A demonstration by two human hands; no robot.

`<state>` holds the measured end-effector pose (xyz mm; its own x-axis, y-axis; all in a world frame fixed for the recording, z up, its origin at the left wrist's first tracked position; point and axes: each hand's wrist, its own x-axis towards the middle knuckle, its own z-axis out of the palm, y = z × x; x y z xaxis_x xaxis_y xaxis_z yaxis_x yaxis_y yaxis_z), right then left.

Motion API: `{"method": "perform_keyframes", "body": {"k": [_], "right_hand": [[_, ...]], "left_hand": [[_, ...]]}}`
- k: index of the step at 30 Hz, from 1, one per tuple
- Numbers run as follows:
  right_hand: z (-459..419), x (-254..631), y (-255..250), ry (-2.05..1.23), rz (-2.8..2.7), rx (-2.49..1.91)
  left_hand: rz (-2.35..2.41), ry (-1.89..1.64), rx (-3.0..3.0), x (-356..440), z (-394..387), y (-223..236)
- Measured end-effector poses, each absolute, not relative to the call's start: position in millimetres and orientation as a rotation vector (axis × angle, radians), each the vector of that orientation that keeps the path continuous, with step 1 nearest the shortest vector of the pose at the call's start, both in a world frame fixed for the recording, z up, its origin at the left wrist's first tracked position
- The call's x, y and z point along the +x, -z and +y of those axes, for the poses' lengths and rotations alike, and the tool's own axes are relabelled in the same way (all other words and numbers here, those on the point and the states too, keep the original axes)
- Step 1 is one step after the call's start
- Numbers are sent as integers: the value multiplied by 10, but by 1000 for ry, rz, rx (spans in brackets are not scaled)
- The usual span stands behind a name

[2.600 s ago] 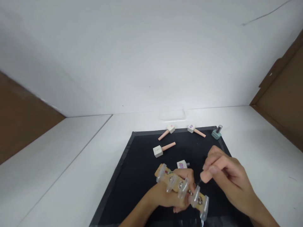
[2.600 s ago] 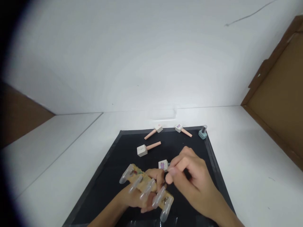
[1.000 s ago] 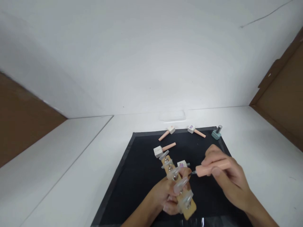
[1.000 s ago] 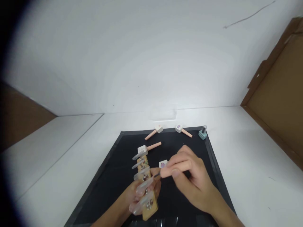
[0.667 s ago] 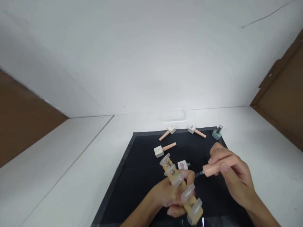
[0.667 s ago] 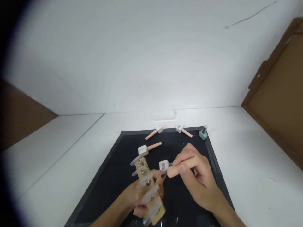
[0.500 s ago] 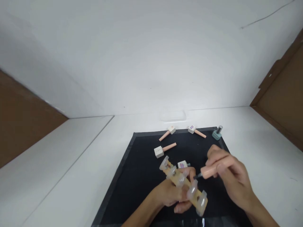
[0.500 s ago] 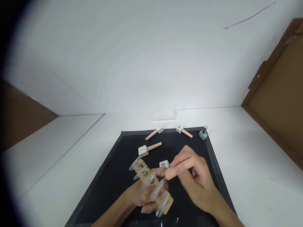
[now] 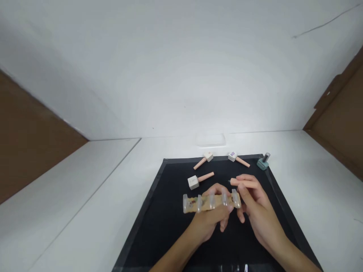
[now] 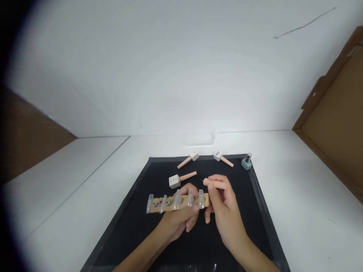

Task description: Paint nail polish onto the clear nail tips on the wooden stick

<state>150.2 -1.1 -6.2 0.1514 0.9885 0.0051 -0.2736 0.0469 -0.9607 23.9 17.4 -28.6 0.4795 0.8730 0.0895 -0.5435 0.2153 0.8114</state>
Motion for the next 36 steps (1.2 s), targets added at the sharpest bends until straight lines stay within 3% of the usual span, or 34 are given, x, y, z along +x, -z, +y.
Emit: {"method": "perform_keyframes", "body": {"k": [12,24,36], "right_hand": [[-14,1440,14,-1134,-1003,-1065],[60,1743,-142,-712,-1258,-835],[23,1895,-372,-666,-1734,-561]], "left_hand": [[859,-922,1096,170,92,41],[909,-877,1248,106,79,1],[811,-779,1237,119,106,-98]]}}
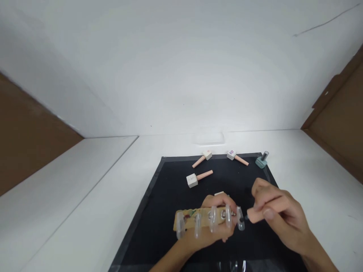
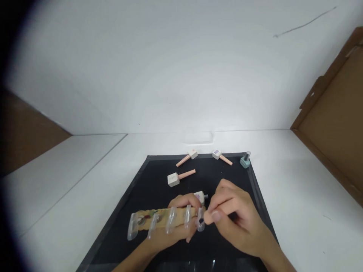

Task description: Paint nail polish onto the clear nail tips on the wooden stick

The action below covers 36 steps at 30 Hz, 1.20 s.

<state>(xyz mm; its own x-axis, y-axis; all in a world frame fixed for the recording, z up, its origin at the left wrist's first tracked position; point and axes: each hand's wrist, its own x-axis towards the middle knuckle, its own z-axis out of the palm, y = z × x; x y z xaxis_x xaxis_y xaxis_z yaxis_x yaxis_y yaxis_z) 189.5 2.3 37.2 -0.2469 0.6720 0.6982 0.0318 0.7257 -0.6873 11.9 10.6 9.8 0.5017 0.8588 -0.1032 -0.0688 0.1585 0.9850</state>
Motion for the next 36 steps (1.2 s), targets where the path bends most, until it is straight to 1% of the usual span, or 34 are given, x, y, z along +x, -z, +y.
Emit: {"method": "perform_keyframes", "body": {"k": [3,7,10,14,18,22,26,29,33,36], "right_hand": [[30,1939,-345,-612,-1721,-591],[36,1973,-345,-692,-1806,-523],[39,1990,-356,-657,-1819,-578],[39,2011,-352,-709,-1866,-527],[38,2021,-330,-634,-1856,-580],[39,2026,-321,-660,-1884,-522],[43,2031,-327,-592,-1882,-564],[45,2031,-338,-625,-1915,-518],[38,2037,-343,-566,-1899,-613],[32,2049,-339,-602,-1927,-605]], "left_hand": [[791,-752,1242,139,118,-68],[803,-763,1265,156,131,-3],[808,-789,1299,162,137,15],[816,-770,1323,174,141,-10],[875,-768,1399,198,138,20],[968,-851,1520,229,138,131],[940,-824,1502,241,141,203],[1001,-849,1576,230,139,203],[948,-851,1614,222,141,159],[972,-834,1641,233,152,126]]}}
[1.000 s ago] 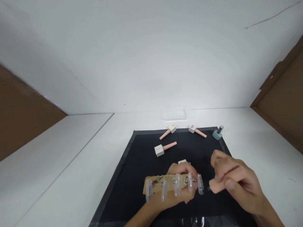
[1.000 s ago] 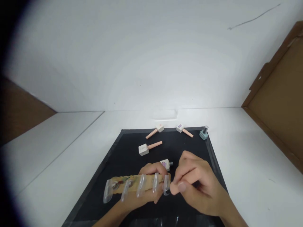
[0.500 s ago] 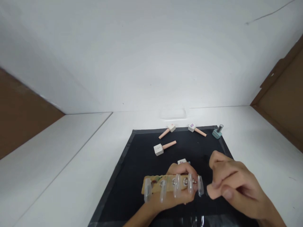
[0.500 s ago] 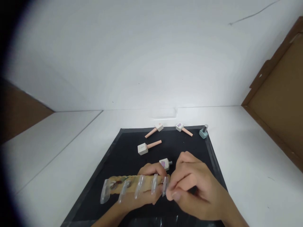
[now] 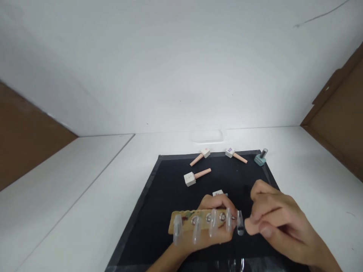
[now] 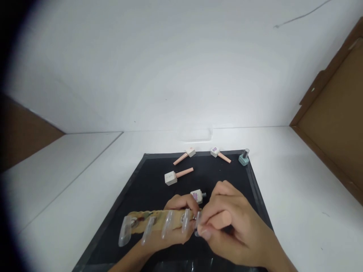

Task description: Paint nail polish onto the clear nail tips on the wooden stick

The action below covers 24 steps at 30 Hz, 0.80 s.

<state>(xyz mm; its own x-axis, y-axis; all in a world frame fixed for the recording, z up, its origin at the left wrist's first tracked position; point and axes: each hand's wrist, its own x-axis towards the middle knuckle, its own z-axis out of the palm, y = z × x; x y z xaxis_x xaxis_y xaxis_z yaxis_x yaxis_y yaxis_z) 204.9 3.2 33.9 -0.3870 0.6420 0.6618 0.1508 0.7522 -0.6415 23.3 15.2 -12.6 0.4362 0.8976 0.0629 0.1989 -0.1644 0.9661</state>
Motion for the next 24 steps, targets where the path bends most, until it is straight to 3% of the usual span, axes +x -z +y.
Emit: {"method": "perform_keyframes", "body": {"k": [24], "right_hand": [[15,2045,-349,-548,-1947,-694]], "left_hand": [[1055,-772,1751,259,142,53]]}}
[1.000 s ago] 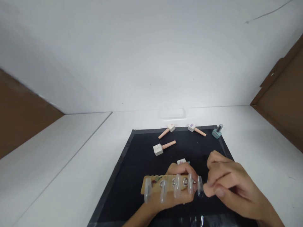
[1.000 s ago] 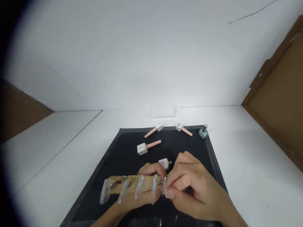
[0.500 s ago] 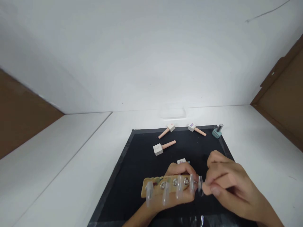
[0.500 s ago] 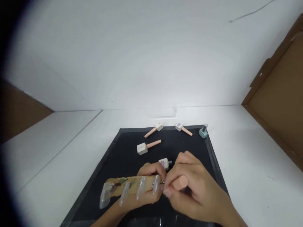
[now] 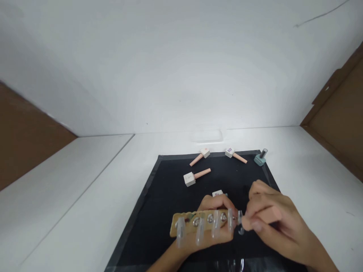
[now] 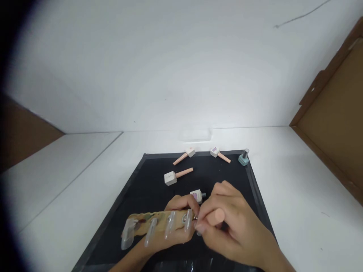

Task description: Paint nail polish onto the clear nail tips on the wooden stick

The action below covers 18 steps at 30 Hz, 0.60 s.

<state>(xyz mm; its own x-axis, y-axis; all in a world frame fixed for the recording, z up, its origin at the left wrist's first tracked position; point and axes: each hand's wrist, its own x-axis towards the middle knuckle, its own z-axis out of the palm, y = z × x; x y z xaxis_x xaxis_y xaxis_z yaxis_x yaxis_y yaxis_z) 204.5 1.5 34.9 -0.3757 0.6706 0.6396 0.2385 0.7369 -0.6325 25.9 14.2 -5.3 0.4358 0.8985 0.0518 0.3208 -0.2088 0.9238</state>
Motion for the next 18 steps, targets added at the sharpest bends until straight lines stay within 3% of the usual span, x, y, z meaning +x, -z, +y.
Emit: {"method": "perform_keyframes", "body": {"k": [18], "right_hand": [[24,2020,-295,-569,-1904,-655]], "left_hand": [[803,-732,1211,274,207,121]]}}
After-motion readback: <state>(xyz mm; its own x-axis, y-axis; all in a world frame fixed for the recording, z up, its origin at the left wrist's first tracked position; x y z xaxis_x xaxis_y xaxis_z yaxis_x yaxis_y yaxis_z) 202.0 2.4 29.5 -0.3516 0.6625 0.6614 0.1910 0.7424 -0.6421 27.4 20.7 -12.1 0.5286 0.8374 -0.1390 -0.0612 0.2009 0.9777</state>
